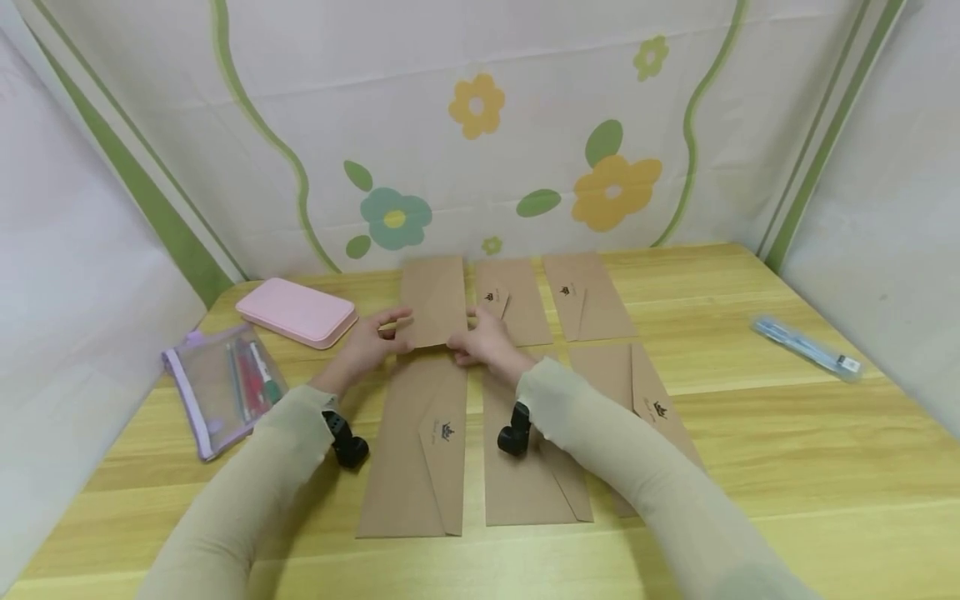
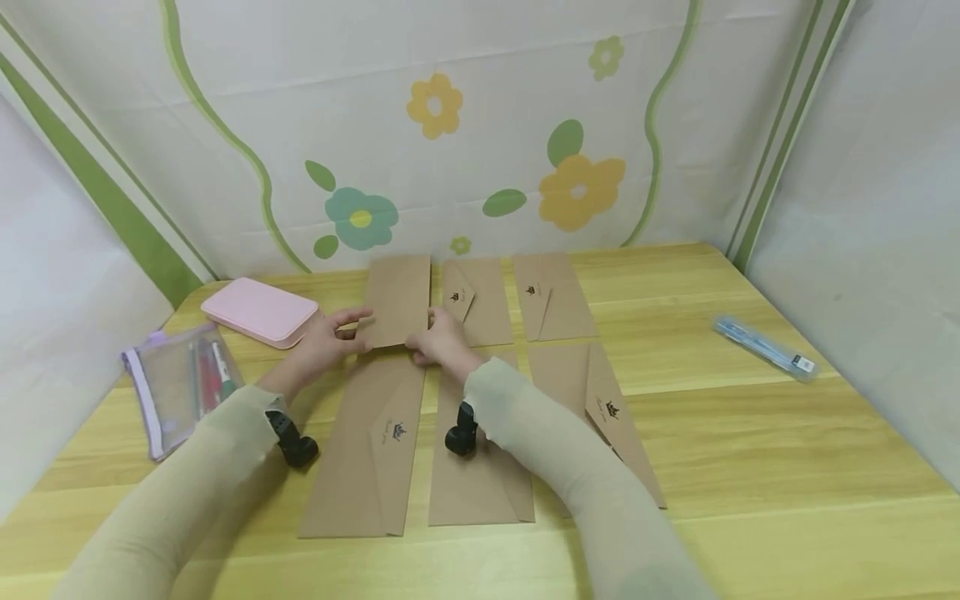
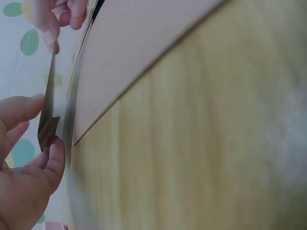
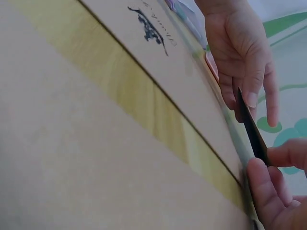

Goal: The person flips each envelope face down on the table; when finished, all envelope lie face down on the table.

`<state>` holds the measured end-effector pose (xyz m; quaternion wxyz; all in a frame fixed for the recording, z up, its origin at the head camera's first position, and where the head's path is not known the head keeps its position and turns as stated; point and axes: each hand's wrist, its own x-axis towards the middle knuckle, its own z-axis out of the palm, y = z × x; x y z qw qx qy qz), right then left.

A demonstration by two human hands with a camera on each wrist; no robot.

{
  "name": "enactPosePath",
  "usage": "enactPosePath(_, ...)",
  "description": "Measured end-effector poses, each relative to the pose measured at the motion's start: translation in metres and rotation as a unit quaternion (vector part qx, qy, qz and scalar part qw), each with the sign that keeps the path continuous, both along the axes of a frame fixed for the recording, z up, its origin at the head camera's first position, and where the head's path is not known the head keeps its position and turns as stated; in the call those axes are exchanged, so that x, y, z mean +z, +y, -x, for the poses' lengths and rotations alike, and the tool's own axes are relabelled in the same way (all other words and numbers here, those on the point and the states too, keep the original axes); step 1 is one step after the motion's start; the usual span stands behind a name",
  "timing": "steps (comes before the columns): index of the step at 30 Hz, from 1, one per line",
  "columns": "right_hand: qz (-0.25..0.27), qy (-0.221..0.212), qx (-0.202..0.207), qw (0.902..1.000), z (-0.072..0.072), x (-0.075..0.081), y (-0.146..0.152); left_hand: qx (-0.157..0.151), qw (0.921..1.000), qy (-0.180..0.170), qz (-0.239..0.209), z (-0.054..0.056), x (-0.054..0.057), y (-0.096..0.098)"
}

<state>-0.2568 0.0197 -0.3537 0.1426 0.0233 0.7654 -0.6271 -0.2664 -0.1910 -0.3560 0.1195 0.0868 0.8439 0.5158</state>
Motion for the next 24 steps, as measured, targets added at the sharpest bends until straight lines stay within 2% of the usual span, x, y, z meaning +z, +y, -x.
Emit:
enactPosePath(4,-0.003,-0.015,0.004,0.9999,0.0017,-0.0056,-0.0003,-0.001,0.9999,0.0,0.013,0.0031,-0.0051,-0.0008)
enactPosePath(8,-0.028,-0.009,0.005,0.9995,0.004,-0.0073,-0.001,0.014,0.9996,0.002,0.024,0.0052,-0.0066,0.0004)
enactPosePath(11,-0.044,-0.012,0.005,0.9989,0.0059,-0.0072,-0.0009,0.022,0.9991,0.004,0.037,0.0048,-0.0047,0.0012)
enactPosePath(15,-0.038,-0.024,0.001,0.999,0.0083,-0.0073,0.0004,0.02,0.9987,0.006,0.046,0.0022,0.0,0.0015)
enactPosePath(20,-0.025,-0.027,-0.007,0.9993,0.0089,-0.0065,0.0007,0.012,0.9994,0.005,0.032,0.0003,0.0027,0.0)
enactPosePath(24,-0.014,-0.016,-0.012,0.9997,0.0076,-0.0029,0.0029,0.019,0.9996,0.011,0.02,-0.0007,0.0026,0.0009)
